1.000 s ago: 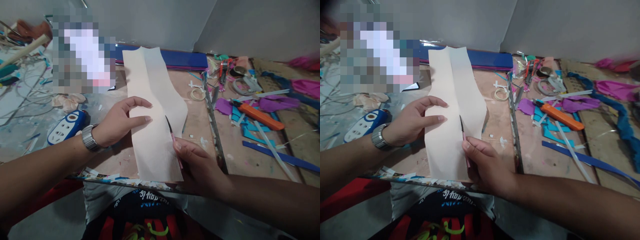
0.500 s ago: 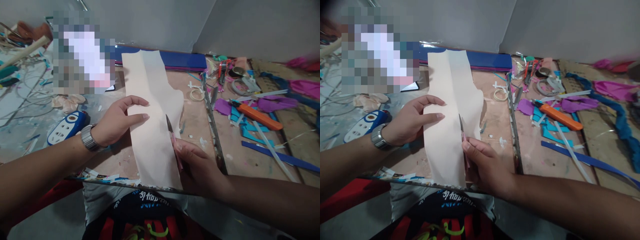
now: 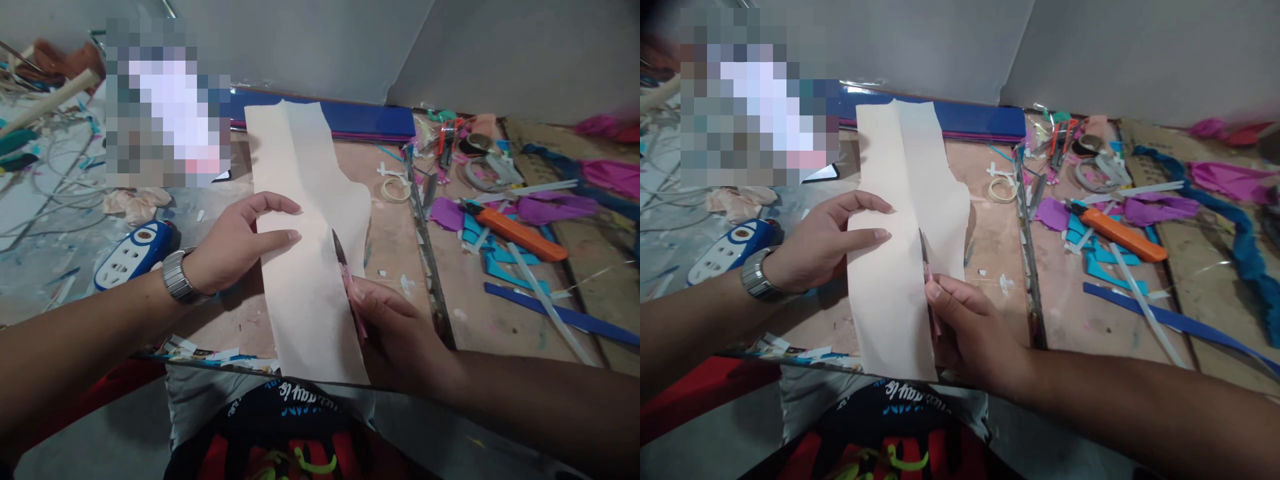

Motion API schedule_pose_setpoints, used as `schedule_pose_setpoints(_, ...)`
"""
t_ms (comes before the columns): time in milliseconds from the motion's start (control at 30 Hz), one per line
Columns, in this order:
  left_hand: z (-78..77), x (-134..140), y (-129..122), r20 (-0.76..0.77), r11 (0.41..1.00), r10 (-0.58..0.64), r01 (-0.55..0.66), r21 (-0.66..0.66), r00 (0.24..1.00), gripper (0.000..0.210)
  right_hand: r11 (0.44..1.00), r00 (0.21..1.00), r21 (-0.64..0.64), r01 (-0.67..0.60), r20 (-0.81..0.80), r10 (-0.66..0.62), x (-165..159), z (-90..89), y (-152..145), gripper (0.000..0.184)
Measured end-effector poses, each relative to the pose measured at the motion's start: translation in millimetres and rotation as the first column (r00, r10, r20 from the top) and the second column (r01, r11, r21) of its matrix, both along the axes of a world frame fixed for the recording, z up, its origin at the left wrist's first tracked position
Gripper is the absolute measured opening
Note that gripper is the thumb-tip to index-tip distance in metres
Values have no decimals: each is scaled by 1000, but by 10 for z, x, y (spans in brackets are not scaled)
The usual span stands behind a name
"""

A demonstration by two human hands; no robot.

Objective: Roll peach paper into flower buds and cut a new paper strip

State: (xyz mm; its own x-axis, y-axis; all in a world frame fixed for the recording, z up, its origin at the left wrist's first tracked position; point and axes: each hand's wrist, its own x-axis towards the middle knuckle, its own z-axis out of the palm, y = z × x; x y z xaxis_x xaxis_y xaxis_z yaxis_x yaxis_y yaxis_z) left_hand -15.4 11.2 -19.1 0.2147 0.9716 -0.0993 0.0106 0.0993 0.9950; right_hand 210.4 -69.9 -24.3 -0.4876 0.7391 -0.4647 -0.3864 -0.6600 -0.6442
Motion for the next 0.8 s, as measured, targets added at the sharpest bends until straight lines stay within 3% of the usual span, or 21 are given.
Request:
schedule_pose_setpoints(300,-15,-4,3,-14,1000,-6,6,12,1000,33,1000,999,-7,-5,38,6,-12,34,23,38)
schedule_pose_setpoints(800,-7,4,11,-1,1000,5,-5,25,1000,31,1000,998,-7,-13,65,14,-11,20,-3,41)
